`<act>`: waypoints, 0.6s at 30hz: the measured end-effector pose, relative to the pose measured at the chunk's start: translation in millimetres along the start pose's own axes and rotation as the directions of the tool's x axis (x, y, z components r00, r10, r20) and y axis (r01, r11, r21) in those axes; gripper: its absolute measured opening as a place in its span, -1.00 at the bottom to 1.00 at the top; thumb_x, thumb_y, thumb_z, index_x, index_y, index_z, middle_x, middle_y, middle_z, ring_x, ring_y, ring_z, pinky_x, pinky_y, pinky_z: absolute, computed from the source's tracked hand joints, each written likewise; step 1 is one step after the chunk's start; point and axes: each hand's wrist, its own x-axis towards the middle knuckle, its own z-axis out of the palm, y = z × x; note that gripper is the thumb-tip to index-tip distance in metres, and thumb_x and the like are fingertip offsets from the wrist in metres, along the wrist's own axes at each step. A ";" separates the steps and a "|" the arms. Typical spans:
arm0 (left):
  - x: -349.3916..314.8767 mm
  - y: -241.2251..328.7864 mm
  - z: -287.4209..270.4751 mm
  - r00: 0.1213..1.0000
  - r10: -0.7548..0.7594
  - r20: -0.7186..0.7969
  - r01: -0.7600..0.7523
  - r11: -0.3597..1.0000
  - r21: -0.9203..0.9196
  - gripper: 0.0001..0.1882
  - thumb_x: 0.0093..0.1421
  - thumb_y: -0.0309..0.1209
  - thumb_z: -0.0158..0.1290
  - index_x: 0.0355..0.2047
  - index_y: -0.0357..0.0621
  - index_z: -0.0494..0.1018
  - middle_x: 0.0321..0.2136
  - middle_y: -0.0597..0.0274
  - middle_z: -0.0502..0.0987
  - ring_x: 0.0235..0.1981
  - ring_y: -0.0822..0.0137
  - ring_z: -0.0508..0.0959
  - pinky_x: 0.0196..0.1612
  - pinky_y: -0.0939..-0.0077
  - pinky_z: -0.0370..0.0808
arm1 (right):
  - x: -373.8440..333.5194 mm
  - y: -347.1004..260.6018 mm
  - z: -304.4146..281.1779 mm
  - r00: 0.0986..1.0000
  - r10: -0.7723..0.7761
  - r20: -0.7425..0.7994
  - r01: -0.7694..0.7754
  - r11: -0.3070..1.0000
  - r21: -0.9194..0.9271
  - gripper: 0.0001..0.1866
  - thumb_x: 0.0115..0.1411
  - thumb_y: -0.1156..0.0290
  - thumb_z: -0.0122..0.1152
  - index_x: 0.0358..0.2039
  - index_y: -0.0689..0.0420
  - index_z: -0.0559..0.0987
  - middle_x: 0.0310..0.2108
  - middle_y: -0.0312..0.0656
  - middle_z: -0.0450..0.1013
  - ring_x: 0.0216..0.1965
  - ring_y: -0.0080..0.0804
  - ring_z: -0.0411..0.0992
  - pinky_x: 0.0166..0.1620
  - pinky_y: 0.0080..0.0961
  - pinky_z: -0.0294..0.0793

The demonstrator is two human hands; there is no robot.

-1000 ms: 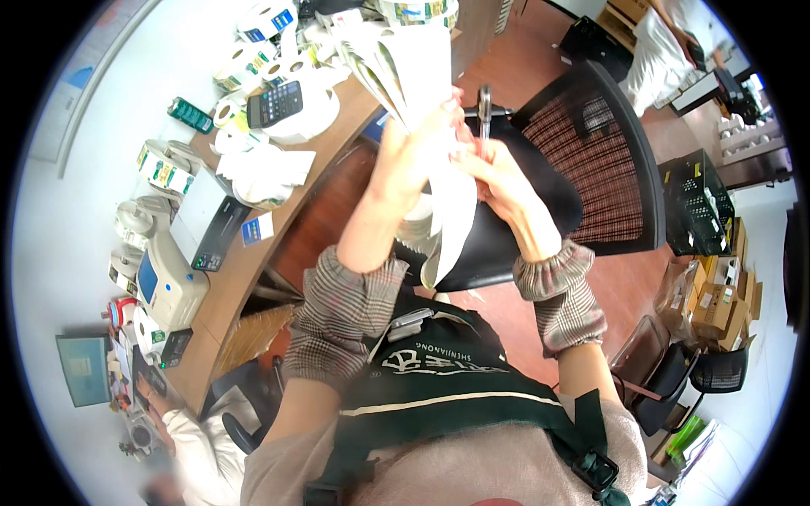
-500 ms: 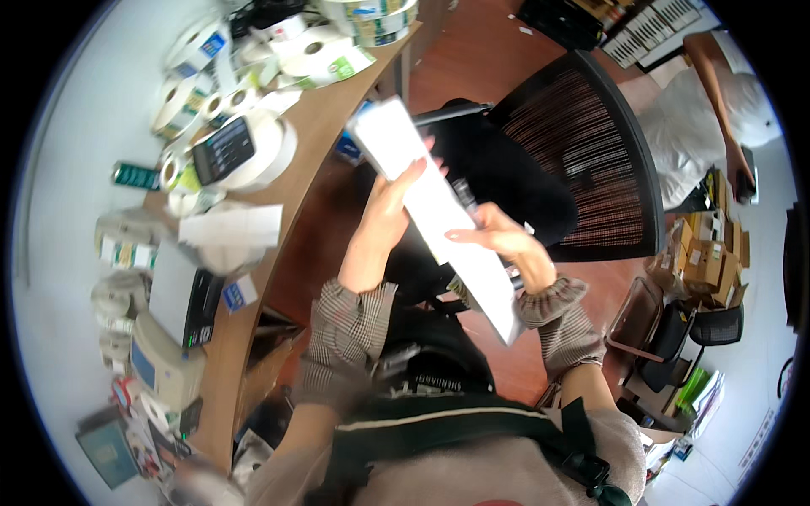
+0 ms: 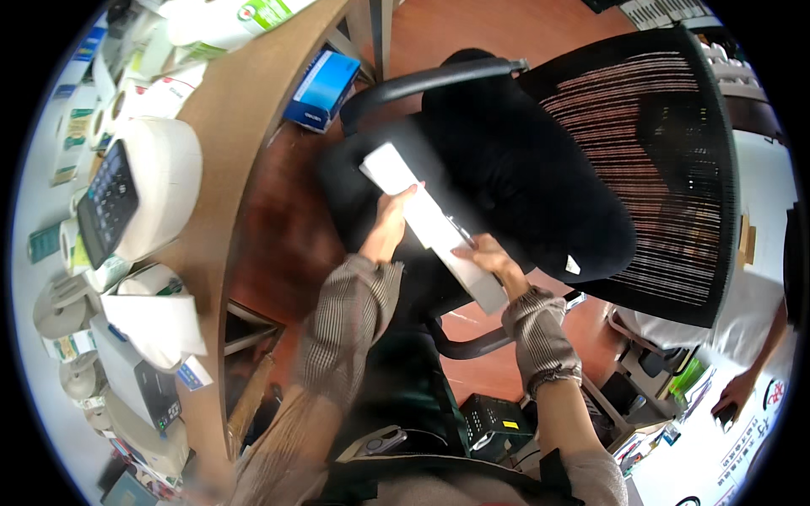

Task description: The person writes on a small piece of paper with a pen, then picks up a roll of labels and a packaged food item. They peel a label from the roll and apply it to the package, smoothing it down with their fingers.

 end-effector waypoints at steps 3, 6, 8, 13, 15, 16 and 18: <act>38.1 -24.9 -2.8 0.978 0.014 -0.209 0.044 0.962 0.269 -0.68 0.07 -0.43 0.14 -0.17 -0.35 0.47 -0.26 0.13 0.55 -0.21 0.34 0.51 -0.13 0.46 0.40 | 50.5 28.7 7.6 0.993 -0.032 -0.111 0.016 0.989 -0.146 -0.52 0.01 0.09 0.27 -0.24 0.27 0.58 -0.39 0.01 0.54 -0.34 -0.27 0.53 -0.21 -0.41 0.45; 53.1 -25.8 -2.8 0.985 0.084 -0.153 -0.025 0.934 0.355 -0.73 0.06 -0.42 0.14 -0.24 -0.34 0.50 -0.36 0.23 0.57 -0.34 0.41 0.53 -0.24 0.50 0.44 | 73.0 38.8 4.0 0.987 -0.034 -0.157 0.016 0.993 -0.118 -0.52 -0.01 0.08 0.29 -0.23 0.25 0.58 -0.40 0.01 0.54 -0.34 -0.24 0.53 -0.21 -0.41 0.45; 59.2 -20.2 -7.4 0.982 0.182 -0.057 -0.125 0.841 0.526 -0.67 0.03 -0.36 0.17 -0.25 -0.36 0.50 -0.36 0.15 0.58 -0.32 0.33 0.56 -0.20 0.45 0.44 | 81.3 48.5 2.2 0.971 -0.077 -0.228 0.041 0.986 -0.160 -0.52 -0.02 0.08 0.29 -0.24 0.24 0.58 -0.41 -0.01 0.54 -0.34 -0.25 0.53 -0.21 -0.41 0.45; 24.8 -3.2 -29.2 0.903 0.384 -0.193 -0.046 0.532 0.845 -0.52 0.02 -0.25 0.21 -0.10 -0.28 0.41 -0.24 0.02 0.55 -0.18 0.20 0.56 -0.08 0.38 0.45 | 71.2 44.8 1.8 0.938 -0.021 -0.346 -0.056 0.976 -0.211 -0.50 -0.03 0.04 0.30 -0.26 0.23 0.56 -0.36 -0.02 0.53 -0.26 -0.19 0.51 -0.18 -0.37 0.45; -12.5 -6.5 -53.7 0.911 0.379 -0.161 -0.155 0.678 0.719 -0.65 0.09 -0.37 0.16 -0.13 -0.26 0.44 -0.26 0.08 0.56 -0.21 0.27 0.56 -0.12 0.46 0.47 | 44.7 20.4 4.7 0.893 -0.051 -0.447 -0.139 0.914 -0.382 -0.46 -0.03 0.02 0.30 -0.21 0.24 0.54 -0.32 -0.02 0.52 -0.22 -0.14 0.50 -0.18 -0.36 0.46; -37.4 -8.3 -60.0 0.938 0.328 -0.109 -0.195 0.761 0.619 -0.71 0.13 -0.43 0.13 -0.15 -0.26 0.45 -0.28 0.11 0.57 -0.23 0.33 0.56 -0.15 0.50 0.48 | 31.8 18.4 6.5 0.840 -0.112 -0.532 -0.142 0.899 -0.414 -0.45 -0.02 0.01 0.30 -0.20 0.24 0.54 -0.30 -0.02 0.52 -0.21 -0.12 0.50 -0.17 -0.35 0.46; -98.7 -6.8 -58.9 0.972 0.169 -0.165 -0.049 0.826 0.562 -0.78 0.16 -0.51 0.07 -0.16 -0.25 0.46 -0.30 0.15 0.57 -0.25 0.43 0.55 -0.20 0.55 0.48 | 8.9 23.7 12.3 0.702 -0.253 -0.666 -0.144 0.865 -0.481 -0.43 -0.01 -0.01 0.29 -0.16 0.24 0.53 -0.28 -0.02 0.52 -0.17 -0.08 0.48 -0.16 -0.34 0.47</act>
